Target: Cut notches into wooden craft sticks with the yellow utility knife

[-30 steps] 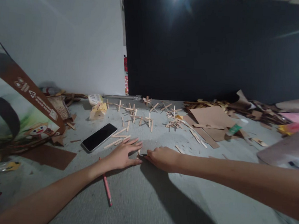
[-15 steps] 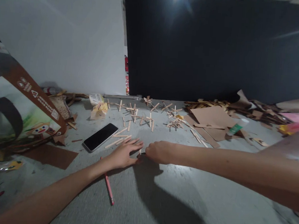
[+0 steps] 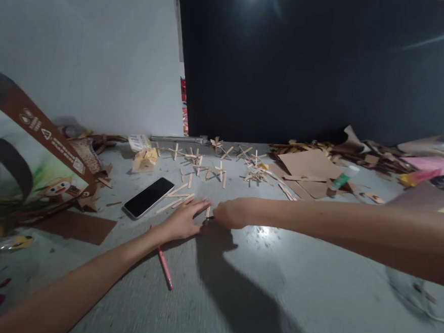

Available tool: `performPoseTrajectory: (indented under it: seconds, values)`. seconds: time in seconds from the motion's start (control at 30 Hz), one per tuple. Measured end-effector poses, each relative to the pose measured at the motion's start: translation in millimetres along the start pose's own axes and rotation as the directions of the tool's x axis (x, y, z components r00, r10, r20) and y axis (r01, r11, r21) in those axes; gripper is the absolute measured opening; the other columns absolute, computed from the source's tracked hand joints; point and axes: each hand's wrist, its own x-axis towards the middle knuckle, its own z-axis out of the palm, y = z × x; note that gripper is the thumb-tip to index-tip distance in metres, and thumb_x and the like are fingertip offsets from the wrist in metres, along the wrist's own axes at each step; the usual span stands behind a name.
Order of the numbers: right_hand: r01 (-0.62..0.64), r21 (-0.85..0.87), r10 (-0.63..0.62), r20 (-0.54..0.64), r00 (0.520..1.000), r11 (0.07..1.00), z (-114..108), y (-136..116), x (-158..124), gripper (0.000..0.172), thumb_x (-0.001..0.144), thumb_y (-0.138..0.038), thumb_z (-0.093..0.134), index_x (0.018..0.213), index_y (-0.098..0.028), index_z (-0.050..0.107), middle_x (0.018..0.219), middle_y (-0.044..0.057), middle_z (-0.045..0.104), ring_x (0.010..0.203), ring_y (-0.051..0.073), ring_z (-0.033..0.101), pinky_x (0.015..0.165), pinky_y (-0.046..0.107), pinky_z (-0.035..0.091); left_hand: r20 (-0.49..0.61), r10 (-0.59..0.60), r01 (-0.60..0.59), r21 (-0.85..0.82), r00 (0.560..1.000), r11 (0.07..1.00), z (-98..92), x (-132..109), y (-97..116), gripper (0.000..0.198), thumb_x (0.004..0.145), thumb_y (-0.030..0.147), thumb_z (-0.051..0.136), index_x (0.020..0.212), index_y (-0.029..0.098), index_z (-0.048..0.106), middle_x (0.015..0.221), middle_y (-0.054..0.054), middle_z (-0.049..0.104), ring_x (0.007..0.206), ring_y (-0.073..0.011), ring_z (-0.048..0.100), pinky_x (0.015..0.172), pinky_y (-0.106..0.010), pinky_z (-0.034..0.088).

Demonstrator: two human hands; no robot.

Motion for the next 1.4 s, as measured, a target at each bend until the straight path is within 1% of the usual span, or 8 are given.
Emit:
performPoseTrajectory:
  seconds: [0.17, 0.3, 0.37, 0.47, 0.57, 0.73, 1.07, 1.4]
  values:
    - [-0.005, 0.070, 0.002, 0.043, 0.999, 0.998, -9, -1, -15, 0.025, 0.101, -0.015, 0.046, 0.111, -0.014, 0.069, 0.096, 0.013, 0.074, 0.077, 0.020, 0.066, 0.070, 0.030, 0.043, 0.000, 0.008, -0.008, 0.012, 1.000, 1.000, -2.9, 0, 3, 0.073, 0.085, 0.044, 0.073, 0.150, 0.019, 0.052, 0.158, -0.015, 0.050, 0.149, -0.0305, 0.044, 0.130, -0.049, 0.022]
    - [-0.137, 0.253, 0.121, 0.076, 0.990, 0.958, -18, 5, -23, 0.037, 0.110, -0.029, 0.033, 0.127, -0.009, 0.058, 0.079, 0.010, 0.072, 0.061, 0.017, 0.062, 0.059, 0.027, 0.038, -0.001, -0.017, 0.017, 0.014, 1.000, 1.000, -2.5, 1, 4, 0.075, 0.085, 0.047, 0.073, 0.150, 0.018, 0.052, 0.159, -0.016, 0.048, 0.150, -0.0312, 0.042, 0.130, -0.049, 0.022]
    - [-0.174, 0.301, 0.150, 0.103, 0.983, 0.938, -20, 8, -24, 0.034, 0.109, -0.029, 0.038, 0.126, -0.009, 0.060, 0.075, 0.009, 0.072, 0.058, 0.017, 0.062, 0.057, 0.027, 0.036, 0.001, -0.016, 0.016, 0.011, 1.000, 1.000, -2.2, 1, 4, 0.074, 0.084, 0.046, 0.073, 0.150, 0.019, 0.052, 0.159, -0.015, 0.049, 0.151, -0.0312, 0.042, 0.130, -0.049, 0.022]
    - [-0.155, 0.225, 0.148, 0.046, 0.988, 0.962, -19, 8, -20, 0.031, 0.107, -0.028, 0.044, 0.120, -0.011, 0.066, 0.085, 0.013, 0.075, 0.070, 0.020, 0.069, 0.060, 0.027, 0.036, -0.006, -0.008, 0.008, 0.013, 1.000, 1.000, -1.5, 1, 3, 0.072, 0.084, 0.046, 0.074, 0.149, 0.021, 0.053, 0.158, -0.013, 0.051, 0.150, -0.0316, 0.043, 0.129, -0.050, 0.023]
    - [-0.170, 0.136, 0.170, 0.010, 0.985, 0.976, -18, 4, -14, 0.038, 0.109, -0.034, 0.041, 0.119, -0.010, 0.070, 0.093, 0.018, 0.077, 0.082, 0.025, 0.073, 0.064, 0.029, 0.040, -0.016, -0.005, 0.005, 0.013, 1.000, 1.000, -0.6, 1, 1, 0.076, 0.083, 0.050, 0.076, 0.150, 0.022, 0.052, 0.159, -0.013, 0.049, 0.149, -0.0313, 0.044, 0.129, -0.050, 0.023]
    - [-0.195, 0.056, 0.192, 0.064, 0.979, 0.979, -15, -2, -8, 0.045, 0.110, -0.037, 0.038, 0.120, -0.008, 0.071, 0.099, 0.022, 0.077, 0.091, 0.030, 0.076, 0.071, 0.032, 0.046, -0.021, -0.006, 0.006, 0.000, 1.000, 1.000, -1.5, 0, 1, 0.080, 0.080, 0.054, 0.078, 0.149, 0.025, 0.053, 0.159, -0.012, 0.049, 0.150, -0.0342, 0.042, 0.128, -0.052, 0.025]
    - [-0.231, 0.108, 0.222, 0.089, 0.971, 0.967, -11, -2, -7, 0.049, 0.110, -0.040, 0.036, 0.117, -0.008, 0.073, 0.098, 0.022, 0.077, 0.091, 0.031, 0.076, 0.069, 0.033, 0.046, -0.006, -0.045, 0.044, -0.022, 0.999, 0.999, -3.8, -3, 5, 0.082, 0.080, 0.052, 0.079, 0.150, 0.020, 0.053, 0.161, -0.013, 0.046, 0.152, -0.0345, 0.038, 0.129, -0.050, 0.023]
    - [-0.243, 0.129, 0.231, 0.098, 0.968, 0.961, -10, -3, -6, 0.047, 0.110, -0.037, 0.036, 0.117, -0.008, 0.073, 0.099, 0.023, 0.077, 0.091, 0.031, 0.076, 0.069, 0.033, 0.046, -0.011, -0.028, 0.028, -0.015, 1.000, 0.999, -5.0, -3, 5, 0.079, 0.081, 0.052, 0.078, 0.150, 0.020, 0.053, 0.160, -0.014, 0.047, 0.151, -0.0330, 0.041, 0.129, -0.050, 0.024]
